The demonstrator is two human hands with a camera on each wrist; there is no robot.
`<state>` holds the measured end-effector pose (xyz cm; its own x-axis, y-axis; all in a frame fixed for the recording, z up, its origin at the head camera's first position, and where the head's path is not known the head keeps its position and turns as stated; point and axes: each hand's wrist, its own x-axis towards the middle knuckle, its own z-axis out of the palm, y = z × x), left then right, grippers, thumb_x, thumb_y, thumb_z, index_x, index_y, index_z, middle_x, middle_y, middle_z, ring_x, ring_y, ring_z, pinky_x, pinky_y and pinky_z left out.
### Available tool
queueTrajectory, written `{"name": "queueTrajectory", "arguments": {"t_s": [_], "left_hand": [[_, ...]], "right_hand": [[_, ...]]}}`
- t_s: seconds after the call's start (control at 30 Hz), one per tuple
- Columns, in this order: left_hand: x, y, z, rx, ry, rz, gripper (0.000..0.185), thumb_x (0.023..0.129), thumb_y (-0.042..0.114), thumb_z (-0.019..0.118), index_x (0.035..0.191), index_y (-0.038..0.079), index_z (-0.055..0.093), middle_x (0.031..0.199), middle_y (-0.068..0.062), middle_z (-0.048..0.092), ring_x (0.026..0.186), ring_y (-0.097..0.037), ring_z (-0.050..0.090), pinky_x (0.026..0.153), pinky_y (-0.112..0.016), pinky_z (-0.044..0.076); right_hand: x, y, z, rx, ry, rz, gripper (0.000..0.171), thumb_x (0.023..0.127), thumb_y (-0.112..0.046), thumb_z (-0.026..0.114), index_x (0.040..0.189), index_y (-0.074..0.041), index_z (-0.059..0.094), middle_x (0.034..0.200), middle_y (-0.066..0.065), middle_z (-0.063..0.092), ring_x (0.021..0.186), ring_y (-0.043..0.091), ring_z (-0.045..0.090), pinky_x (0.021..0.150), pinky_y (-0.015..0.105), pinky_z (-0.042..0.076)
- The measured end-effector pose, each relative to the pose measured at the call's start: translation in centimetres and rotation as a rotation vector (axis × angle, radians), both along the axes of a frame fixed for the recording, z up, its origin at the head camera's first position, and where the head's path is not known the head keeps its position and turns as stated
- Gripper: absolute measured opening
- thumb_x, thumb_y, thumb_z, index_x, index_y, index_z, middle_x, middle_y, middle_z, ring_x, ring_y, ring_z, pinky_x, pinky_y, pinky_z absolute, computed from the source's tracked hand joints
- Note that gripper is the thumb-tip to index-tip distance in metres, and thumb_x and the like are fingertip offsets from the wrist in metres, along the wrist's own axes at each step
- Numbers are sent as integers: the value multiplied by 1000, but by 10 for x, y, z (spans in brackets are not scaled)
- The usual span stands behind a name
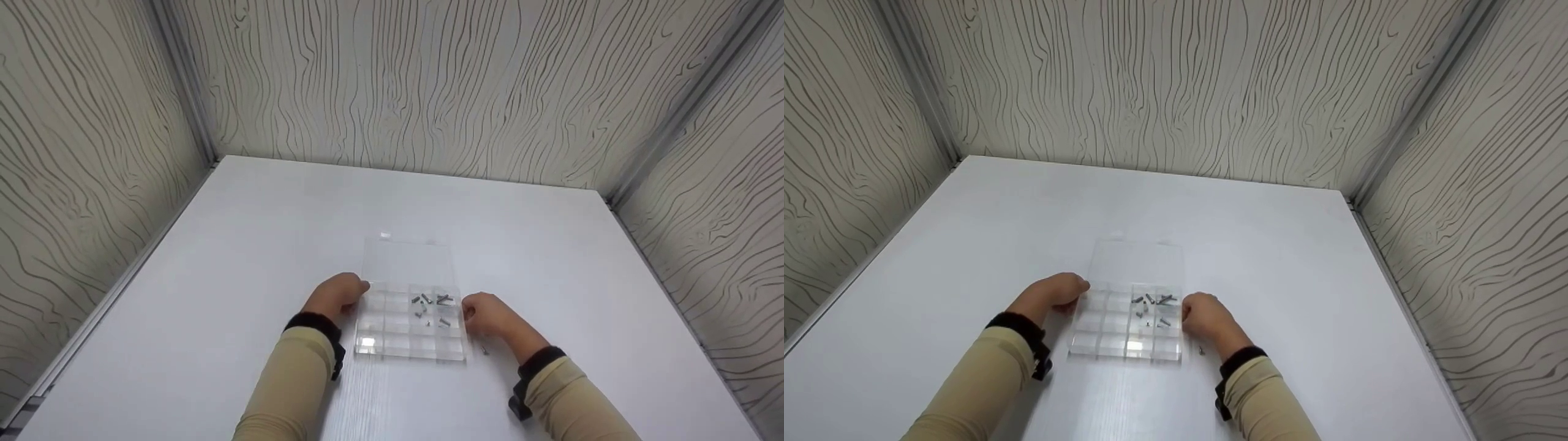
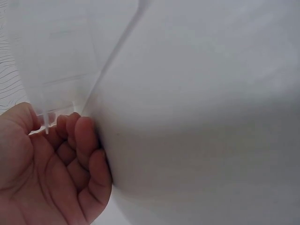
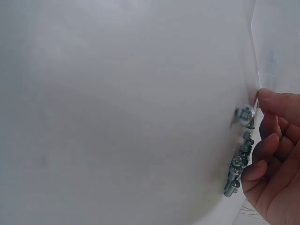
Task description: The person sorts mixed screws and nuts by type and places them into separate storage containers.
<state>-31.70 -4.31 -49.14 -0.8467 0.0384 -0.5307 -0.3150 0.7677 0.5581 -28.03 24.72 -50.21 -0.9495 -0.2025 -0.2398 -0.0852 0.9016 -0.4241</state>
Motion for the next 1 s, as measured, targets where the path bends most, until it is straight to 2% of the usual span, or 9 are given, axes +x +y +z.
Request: {"name": "queueTrajectory", "arguments": {"t_s": [0.2, 0.5, 0.7, 0.83, 1.0], "left_hand": [[0, 0, -1, 25, -11, 27, 54, 87, 40, 41, 41, 13, 34, 43, -1, 32, 36, -16, 30, 44, -32, 35], [-1, -1, -3, 20, -13, 1, 50, 88, 40, 41, 45, 13, 33, 44, -1, 30, 40, -17, 30, 49, -34, 35], [0, 0, -2, 25, -18, 32, 50, 87, 40, 41, 46, 13, 34, 48, -3, 33, 47, -20, 36, 53, -36, 36], [0, -1, -2, 24, 0, 0, 50, 87, 39, 41, 45, 13, 32, 47, -2, 31, 46, -20, 34, 52, -35, 36], [-1, -2, -3, 41, -5, 13, 51, 87, 39, 42, 44, 13, 32, 45, -1, 29, 41, -18, 31, 48, -34, 35]], "right_hand": [[-1, 0, -1, 5, -16, -5, 15, 68, 2, 56, 67, -12, 51, 64, 2, 47, 62, 17, 44, 54, 29, 36], [-1, 1, -4, 78, 40, 29, 13, 69, -3, 60, 67, -13, 52, 64, -2, 49, 62, 15, 45, 56, 29, 38], [-3, 3, 13, 97, 22, 1, 11, 72, -5, 61, 71, -12, 52, 66, 0, 50, 58, 15, 48, 52, 29, 41], [-7, 1, 28, 123, 75, -10, 11, 73, -9, 63, 73, -13, 52, 71, 0, 49, 64, 15, 47, 57, 30, 40], [-5, -13, 40, 31, 143, 51, 13, 74, -7, 63, 71, -15, 53, 74, -4, 53, 69, 14, 48, 62, 30, 40]]}}
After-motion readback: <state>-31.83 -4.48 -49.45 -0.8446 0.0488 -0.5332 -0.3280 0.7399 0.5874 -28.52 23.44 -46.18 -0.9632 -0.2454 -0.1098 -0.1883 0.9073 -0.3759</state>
